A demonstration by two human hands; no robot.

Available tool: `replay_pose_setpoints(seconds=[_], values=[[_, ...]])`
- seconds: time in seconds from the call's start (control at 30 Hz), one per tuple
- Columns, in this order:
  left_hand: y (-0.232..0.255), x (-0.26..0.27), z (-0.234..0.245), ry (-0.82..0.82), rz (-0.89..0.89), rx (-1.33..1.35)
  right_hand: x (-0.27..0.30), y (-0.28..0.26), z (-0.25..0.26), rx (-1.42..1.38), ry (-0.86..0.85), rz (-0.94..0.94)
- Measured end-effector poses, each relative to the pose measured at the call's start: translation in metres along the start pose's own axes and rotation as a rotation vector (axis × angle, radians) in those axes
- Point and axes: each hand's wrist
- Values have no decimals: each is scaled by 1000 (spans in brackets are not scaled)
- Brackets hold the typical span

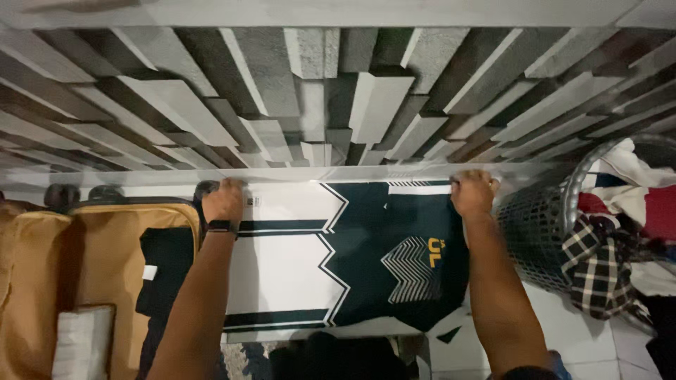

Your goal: The person takes a jersey from a laundry basket, spreads it out on the floor, and folds it. The person then places the folded jersey into an open suitcase containing other clothes.

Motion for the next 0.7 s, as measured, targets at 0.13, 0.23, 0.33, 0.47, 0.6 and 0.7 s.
replay_pose_setpoints(seconds=[0.13, 0.23, 0.33, 0.47, 0.6, 0.7], values=[[18, 38, 2, 139, -2, 316, 25, -16, -4, -243, 207, 81], [28, 75, -10, 194, -96, 362, 68, -19, -12, -341, 230, 178], [28, 104, -33, 87, -114, 327, 104, -19, -18, -301, 186, 237], [16, 111, -54, 291, -245, 214, 135, -18, -32, -314, 129, 197], [4, 100, -45, 121, -247, 238, 135, -18, -46, -265, 184, 192], [-4, 93, -45, 200, -262, 103, 129, -18, -52, -222, 245, 173]])
Point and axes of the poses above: each hand's wrist, its own x-axis away from the middle knuckle, its own z-axis out of the back of the hand, y = z × x, and after that the axes turned 6 degrees about -y, right-handed
